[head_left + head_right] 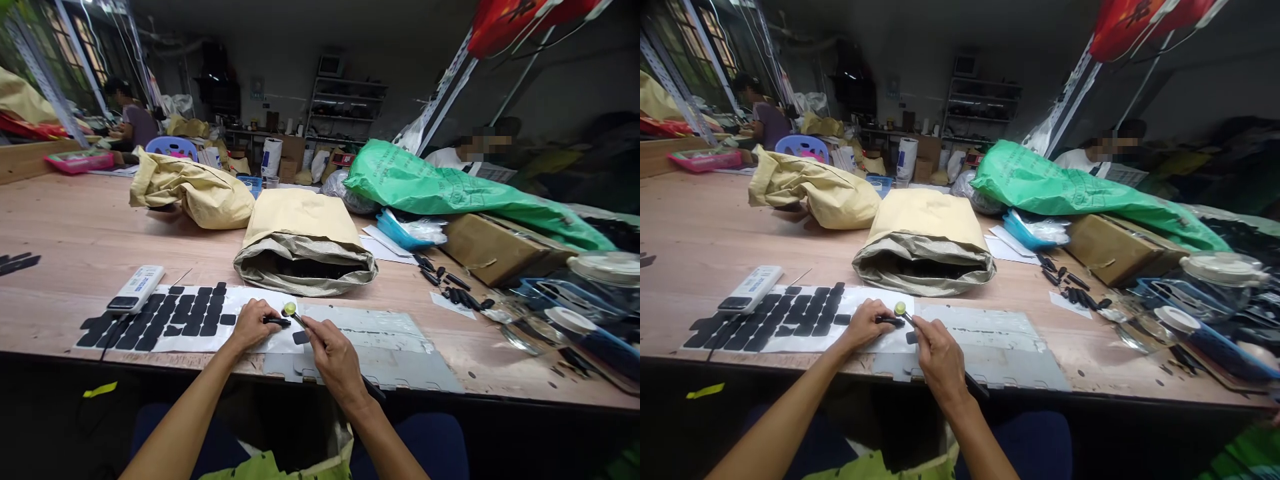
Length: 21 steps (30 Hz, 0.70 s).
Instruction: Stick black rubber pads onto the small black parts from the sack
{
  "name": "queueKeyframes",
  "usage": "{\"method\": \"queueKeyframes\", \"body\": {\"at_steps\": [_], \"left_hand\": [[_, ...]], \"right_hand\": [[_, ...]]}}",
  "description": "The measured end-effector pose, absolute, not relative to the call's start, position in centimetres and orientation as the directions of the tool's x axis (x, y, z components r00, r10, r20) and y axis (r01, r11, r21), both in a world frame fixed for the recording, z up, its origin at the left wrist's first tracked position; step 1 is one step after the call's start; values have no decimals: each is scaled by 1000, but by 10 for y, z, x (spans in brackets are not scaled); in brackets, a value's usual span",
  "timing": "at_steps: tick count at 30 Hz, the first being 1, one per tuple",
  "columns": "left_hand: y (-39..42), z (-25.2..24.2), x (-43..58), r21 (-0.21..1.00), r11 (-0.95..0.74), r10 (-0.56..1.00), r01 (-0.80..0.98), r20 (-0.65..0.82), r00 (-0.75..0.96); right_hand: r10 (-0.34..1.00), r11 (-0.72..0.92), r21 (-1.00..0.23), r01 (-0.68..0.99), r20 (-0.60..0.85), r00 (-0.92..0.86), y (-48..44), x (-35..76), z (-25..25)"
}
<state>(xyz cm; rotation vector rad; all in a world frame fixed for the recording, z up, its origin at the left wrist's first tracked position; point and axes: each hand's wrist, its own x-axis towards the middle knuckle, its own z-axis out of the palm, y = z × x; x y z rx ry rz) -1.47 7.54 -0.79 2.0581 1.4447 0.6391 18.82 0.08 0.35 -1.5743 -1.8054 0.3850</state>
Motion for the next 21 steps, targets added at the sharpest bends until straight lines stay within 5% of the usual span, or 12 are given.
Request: {"method": "queueKeyframes", "body": {"at_steps": [10,21], "left_hand": [[75,-4,-16,655,-278,945,703,53,324],[73,-1,-16,636,-305,931,709,44,361]], "right_hand": [[956,131,-576,807,288,51,21,205,10],[939,81,-271,959,344,18,89,227,-14]]}}
